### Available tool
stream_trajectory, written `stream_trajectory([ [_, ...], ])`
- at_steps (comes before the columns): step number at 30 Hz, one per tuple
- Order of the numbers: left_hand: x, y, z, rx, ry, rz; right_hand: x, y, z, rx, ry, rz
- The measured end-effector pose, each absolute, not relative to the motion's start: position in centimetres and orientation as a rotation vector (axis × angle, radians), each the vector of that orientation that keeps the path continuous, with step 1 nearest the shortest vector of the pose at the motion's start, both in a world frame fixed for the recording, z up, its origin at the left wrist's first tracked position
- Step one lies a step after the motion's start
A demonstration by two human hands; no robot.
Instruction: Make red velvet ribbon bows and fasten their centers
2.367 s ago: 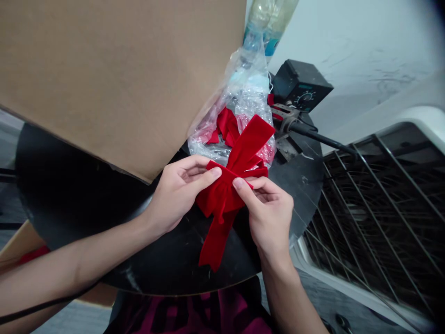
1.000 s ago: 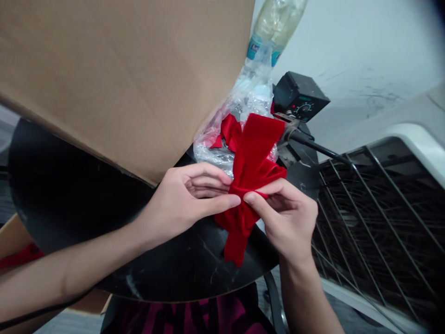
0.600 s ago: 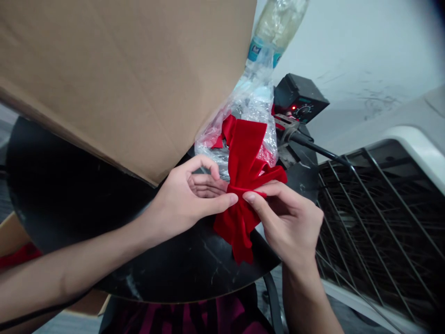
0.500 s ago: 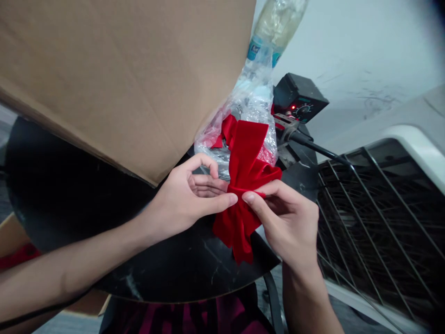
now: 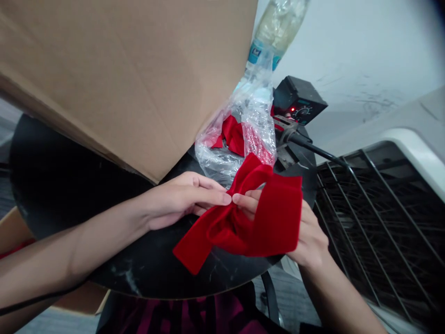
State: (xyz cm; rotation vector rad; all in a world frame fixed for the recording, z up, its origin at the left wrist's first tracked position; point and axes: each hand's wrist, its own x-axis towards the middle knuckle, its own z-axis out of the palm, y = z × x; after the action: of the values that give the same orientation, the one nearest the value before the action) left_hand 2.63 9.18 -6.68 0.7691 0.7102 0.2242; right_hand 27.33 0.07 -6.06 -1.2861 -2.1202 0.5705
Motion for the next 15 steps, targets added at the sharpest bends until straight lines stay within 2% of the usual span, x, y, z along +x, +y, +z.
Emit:
stream_trajectory([
  [6, 3.0, 9.3, -6.8, 0.731, 0.752, 0.463, 25.5, -1.4, -5.1, -1.068, -2.218, 0.567],
  [12, 3.1, 9.3, -6.7, 0.680, 0.752, 0.660, 26.2, -4.8, -3.1, -1.136, -2.465, 0.728],
  [15, 3.3, 9.1, -6.9, 0.711, 0.708, 0.705, 26.9, -5.2, -2.3, -1.192, -2.242, 0.836],
])
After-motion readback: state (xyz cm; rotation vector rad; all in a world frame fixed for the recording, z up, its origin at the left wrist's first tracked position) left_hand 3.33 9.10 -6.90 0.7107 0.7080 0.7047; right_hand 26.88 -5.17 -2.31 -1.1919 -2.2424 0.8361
